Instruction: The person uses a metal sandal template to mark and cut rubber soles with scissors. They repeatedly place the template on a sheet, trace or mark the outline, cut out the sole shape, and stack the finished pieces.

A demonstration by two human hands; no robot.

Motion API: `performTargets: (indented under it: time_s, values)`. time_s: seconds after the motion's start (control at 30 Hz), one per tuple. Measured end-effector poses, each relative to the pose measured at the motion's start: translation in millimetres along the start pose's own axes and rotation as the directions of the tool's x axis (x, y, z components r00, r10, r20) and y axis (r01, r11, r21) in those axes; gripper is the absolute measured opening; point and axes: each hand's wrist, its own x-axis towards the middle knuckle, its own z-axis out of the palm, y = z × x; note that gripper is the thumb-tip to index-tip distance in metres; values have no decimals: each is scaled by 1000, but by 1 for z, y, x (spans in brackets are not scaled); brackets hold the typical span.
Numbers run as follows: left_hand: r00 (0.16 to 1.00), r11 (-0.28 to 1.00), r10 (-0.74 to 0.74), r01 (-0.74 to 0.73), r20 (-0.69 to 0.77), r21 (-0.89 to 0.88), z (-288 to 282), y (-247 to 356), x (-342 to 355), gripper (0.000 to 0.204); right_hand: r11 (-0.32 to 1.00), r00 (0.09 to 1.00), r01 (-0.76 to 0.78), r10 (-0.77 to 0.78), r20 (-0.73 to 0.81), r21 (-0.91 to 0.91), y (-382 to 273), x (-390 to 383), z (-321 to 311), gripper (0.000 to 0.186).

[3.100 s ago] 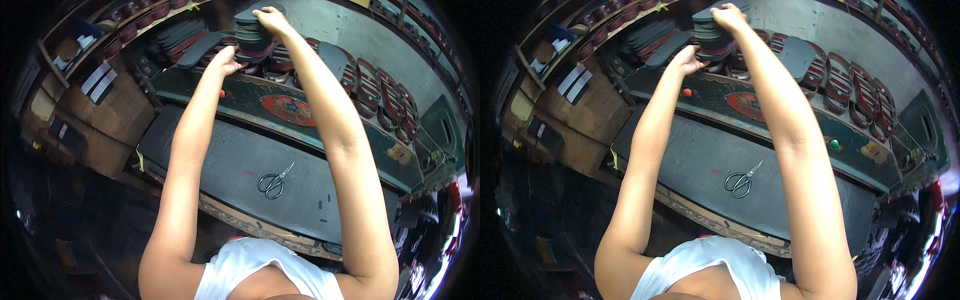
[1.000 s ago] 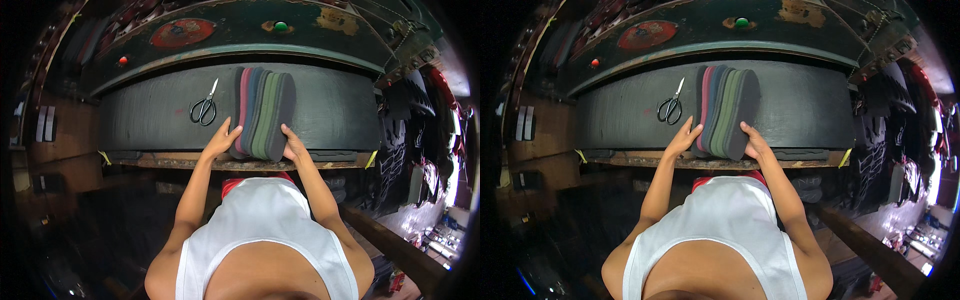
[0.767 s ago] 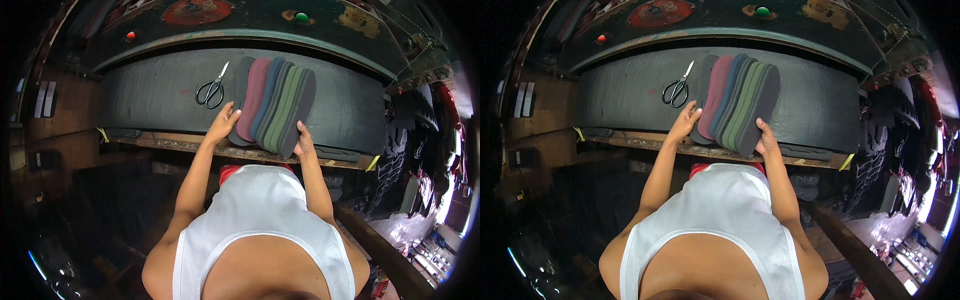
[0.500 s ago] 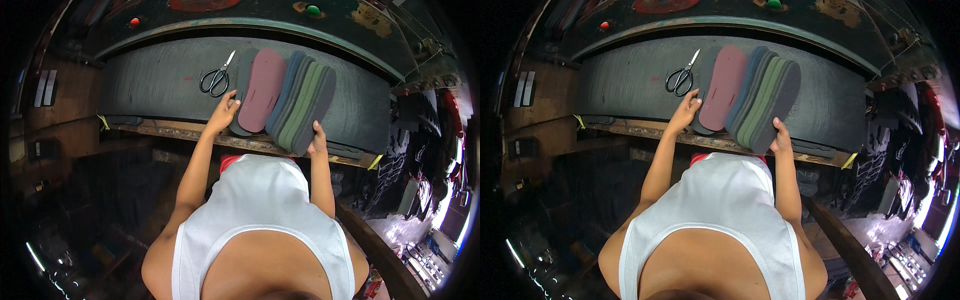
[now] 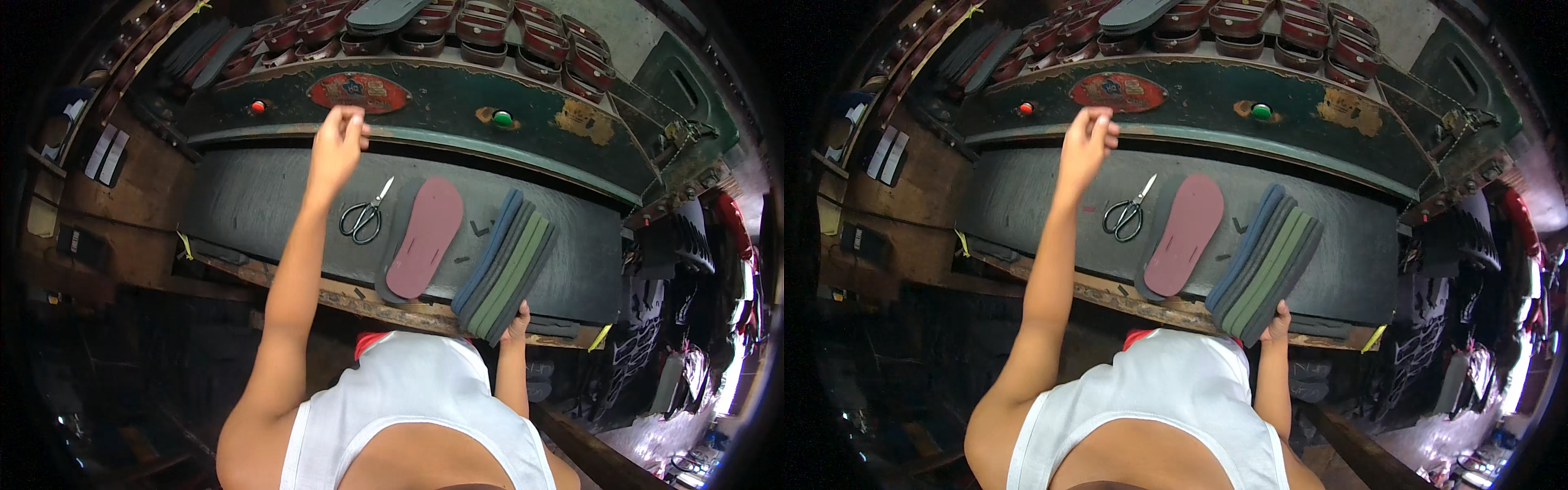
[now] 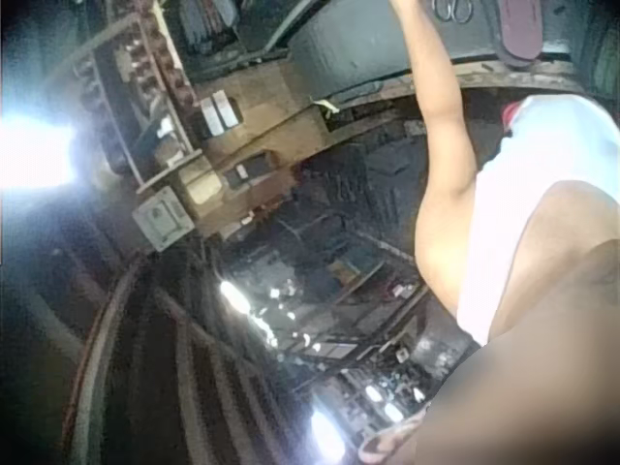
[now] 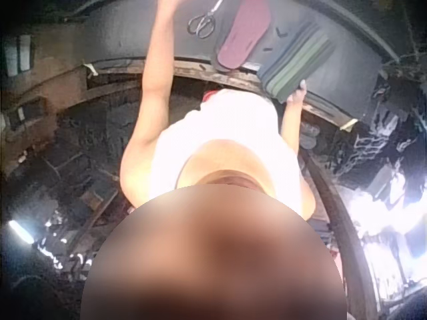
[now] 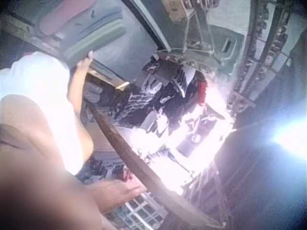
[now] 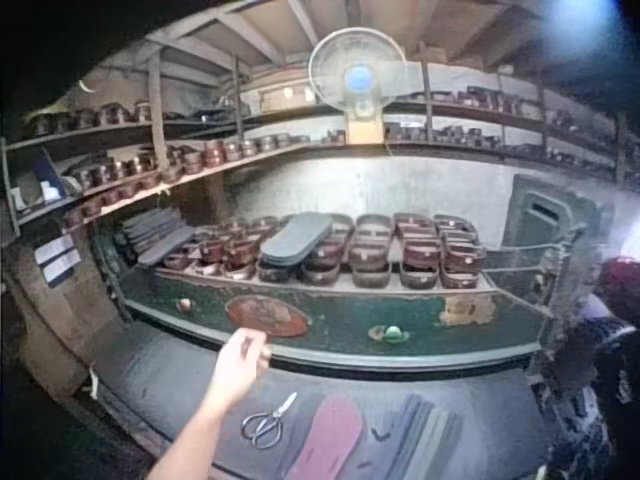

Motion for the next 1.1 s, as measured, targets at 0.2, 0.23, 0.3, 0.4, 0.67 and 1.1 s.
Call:
performTargets:
  time_s: [0.2,0.23,0.3,0.4,0.67,1.1]
  values:
    - [975,985,169,-163,-143,51,14,33,63,21,993,987,102,-108,122,54,11,-7,5,76]
    - [943,965,239,-203,-232,167,16,36,70,21,990,975,98,-115,191,97,11,-9,8,77]
    - [919,947,305,-266,-249,179,21,35,74,18,994,973,102,-108,205,42,9,-11,16,91]
    - [967,962,255,-256,28,91,35,5,24,19,991,965,134,-127,228,-15,2,-20,28,101]
    - [865,763,-307,-27,398,646,63,-32,-198,85,980,983,182,-184,14,79,-8,-48,24,87]
    - [782,887,-409,462,469,4,110,-26,-219,88,999,996,-49,49,71,0,-1,-6,24,73]
